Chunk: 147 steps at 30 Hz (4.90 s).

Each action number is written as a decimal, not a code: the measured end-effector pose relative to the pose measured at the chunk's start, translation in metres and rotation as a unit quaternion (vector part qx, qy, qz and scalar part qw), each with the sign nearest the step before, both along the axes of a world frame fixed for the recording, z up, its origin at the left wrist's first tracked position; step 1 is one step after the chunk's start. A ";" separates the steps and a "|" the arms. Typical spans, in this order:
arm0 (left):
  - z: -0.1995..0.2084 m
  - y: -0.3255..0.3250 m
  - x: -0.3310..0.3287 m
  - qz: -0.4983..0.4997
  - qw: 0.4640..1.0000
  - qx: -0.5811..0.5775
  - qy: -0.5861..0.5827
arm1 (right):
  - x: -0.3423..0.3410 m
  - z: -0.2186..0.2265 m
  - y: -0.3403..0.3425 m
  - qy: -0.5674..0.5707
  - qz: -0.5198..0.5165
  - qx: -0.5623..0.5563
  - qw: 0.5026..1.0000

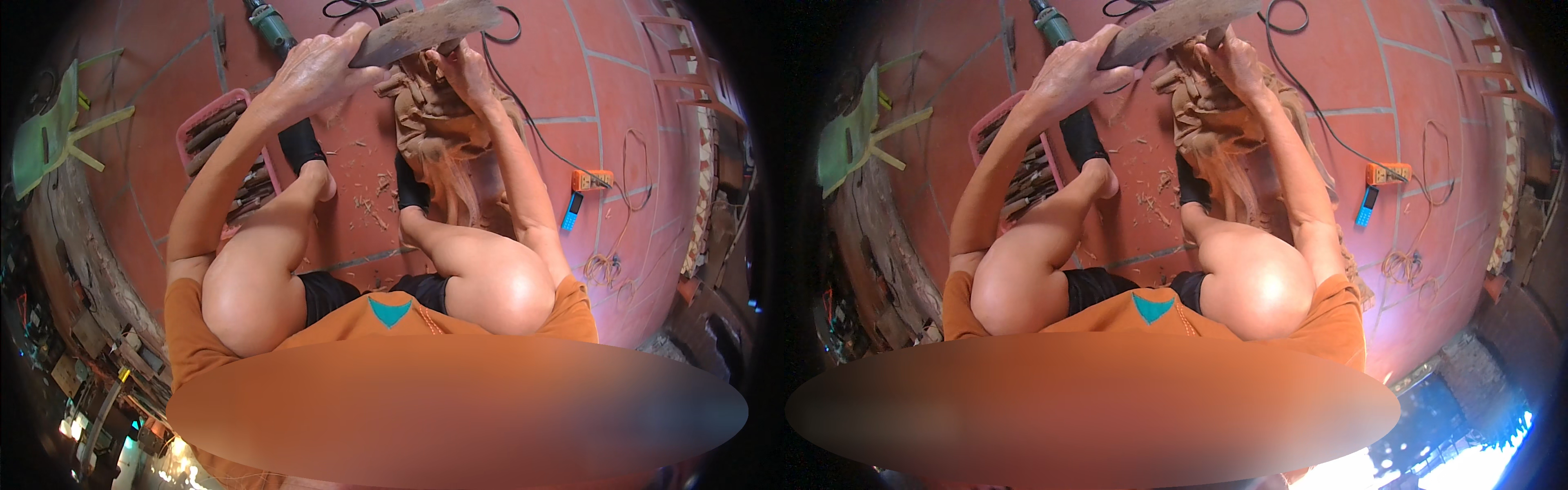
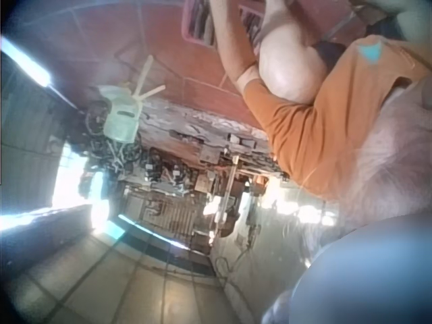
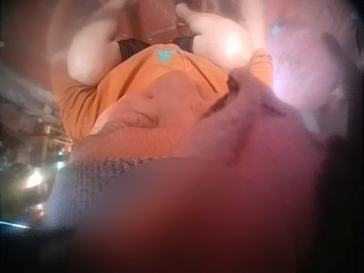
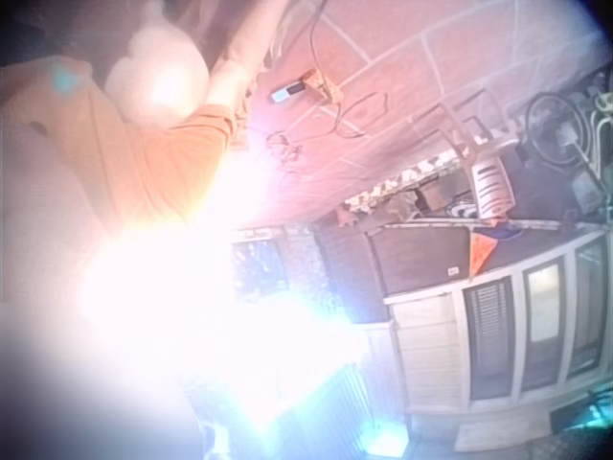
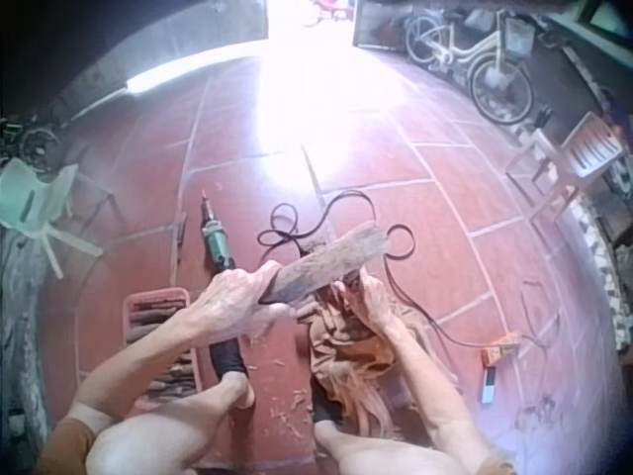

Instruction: The person sits on the floor and carves a wooden sculpture using a chisel and mallet. They repeatedly strike the chisel to shape the wood, occasionally pausing to adjust the piece or clear shavings.

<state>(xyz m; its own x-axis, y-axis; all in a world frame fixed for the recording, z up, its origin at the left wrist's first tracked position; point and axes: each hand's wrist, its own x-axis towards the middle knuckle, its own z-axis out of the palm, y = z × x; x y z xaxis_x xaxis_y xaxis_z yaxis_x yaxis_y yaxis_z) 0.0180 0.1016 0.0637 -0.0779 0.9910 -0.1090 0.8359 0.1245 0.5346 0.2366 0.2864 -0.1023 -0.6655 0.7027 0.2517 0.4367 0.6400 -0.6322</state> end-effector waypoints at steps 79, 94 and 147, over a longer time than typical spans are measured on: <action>-0.015 0.006 -0.007 -0.012 0.998 0.048 0.049 | 0.005 -0.010 0.006 0.051 0.003 0.029 0.998; -0.120 -0.139 -0.045 0.251 0.945 -0.117 -0.172 | -0.009 0.005 0.006 0.133 0.081 -0.310 0.938; -0.061 -0.063 -0.026 0.175 0.968 -0.019 -0.178 | -0.059 -0.020 -0.009 0.012 0.203 -0.145 0.968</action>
